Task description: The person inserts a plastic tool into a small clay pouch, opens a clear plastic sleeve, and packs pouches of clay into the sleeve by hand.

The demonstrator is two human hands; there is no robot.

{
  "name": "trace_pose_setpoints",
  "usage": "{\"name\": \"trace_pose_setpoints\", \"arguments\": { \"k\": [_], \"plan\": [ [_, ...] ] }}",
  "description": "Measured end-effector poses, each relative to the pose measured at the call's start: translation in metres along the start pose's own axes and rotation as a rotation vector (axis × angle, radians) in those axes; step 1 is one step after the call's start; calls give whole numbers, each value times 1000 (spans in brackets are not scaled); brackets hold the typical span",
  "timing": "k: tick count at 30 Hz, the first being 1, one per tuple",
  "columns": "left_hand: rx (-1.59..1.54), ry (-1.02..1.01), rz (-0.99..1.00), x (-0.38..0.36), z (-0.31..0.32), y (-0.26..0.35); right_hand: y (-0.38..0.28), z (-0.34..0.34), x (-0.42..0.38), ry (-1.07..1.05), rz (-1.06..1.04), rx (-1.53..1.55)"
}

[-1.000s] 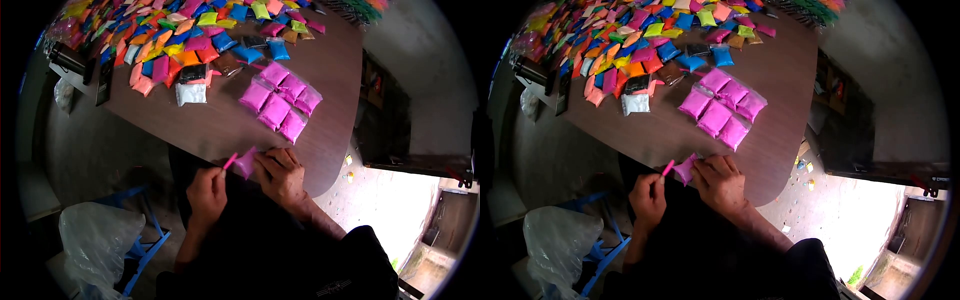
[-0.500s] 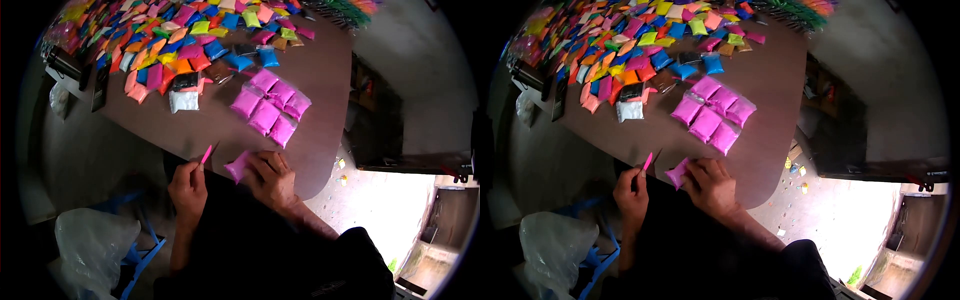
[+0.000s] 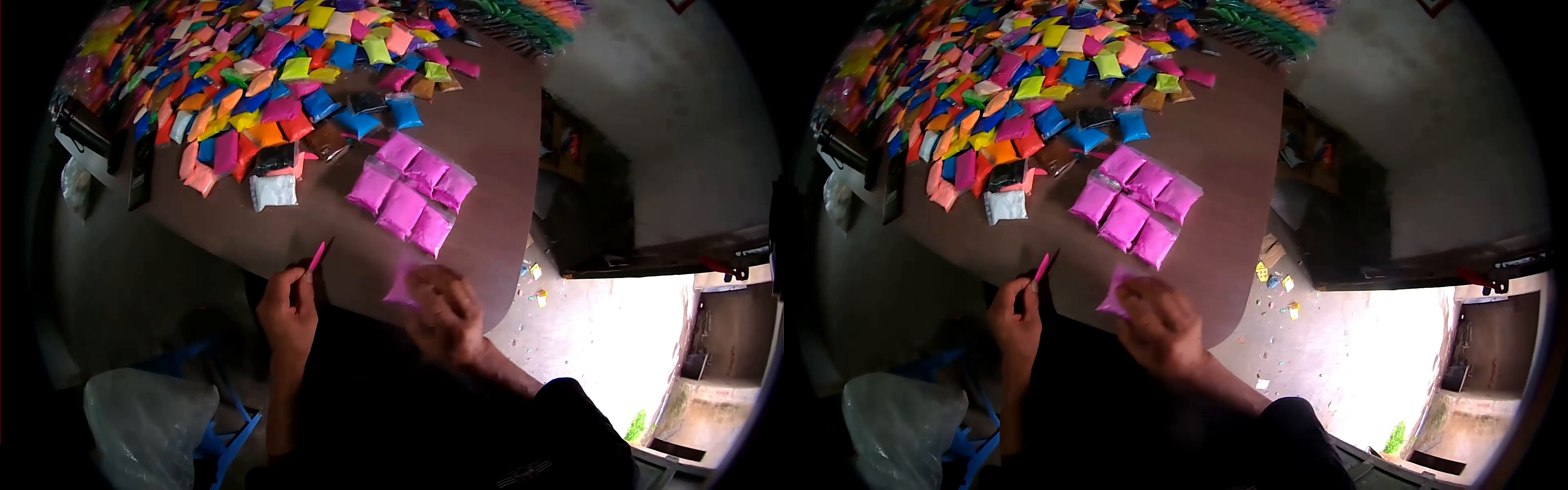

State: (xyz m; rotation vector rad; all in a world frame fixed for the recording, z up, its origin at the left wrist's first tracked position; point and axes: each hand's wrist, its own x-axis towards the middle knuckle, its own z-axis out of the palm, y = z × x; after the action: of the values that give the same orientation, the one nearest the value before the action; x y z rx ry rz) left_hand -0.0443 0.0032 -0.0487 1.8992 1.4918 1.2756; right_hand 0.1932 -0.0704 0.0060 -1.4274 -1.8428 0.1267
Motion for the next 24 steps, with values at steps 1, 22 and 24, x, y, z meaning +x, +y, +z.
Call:
{"name": "trace_pose_setpoints", "arguments": {
  "k": [1,22,24],
  "plan": [
    [21,2,15,1,0,1,9,-8,6,40,1,-67],
    [263,-99,201,34,5,16,62,6,22,18,105,-324],
    [274,-97,208,36,6,13,58,3,23,32,114,-323]
  ]
}}
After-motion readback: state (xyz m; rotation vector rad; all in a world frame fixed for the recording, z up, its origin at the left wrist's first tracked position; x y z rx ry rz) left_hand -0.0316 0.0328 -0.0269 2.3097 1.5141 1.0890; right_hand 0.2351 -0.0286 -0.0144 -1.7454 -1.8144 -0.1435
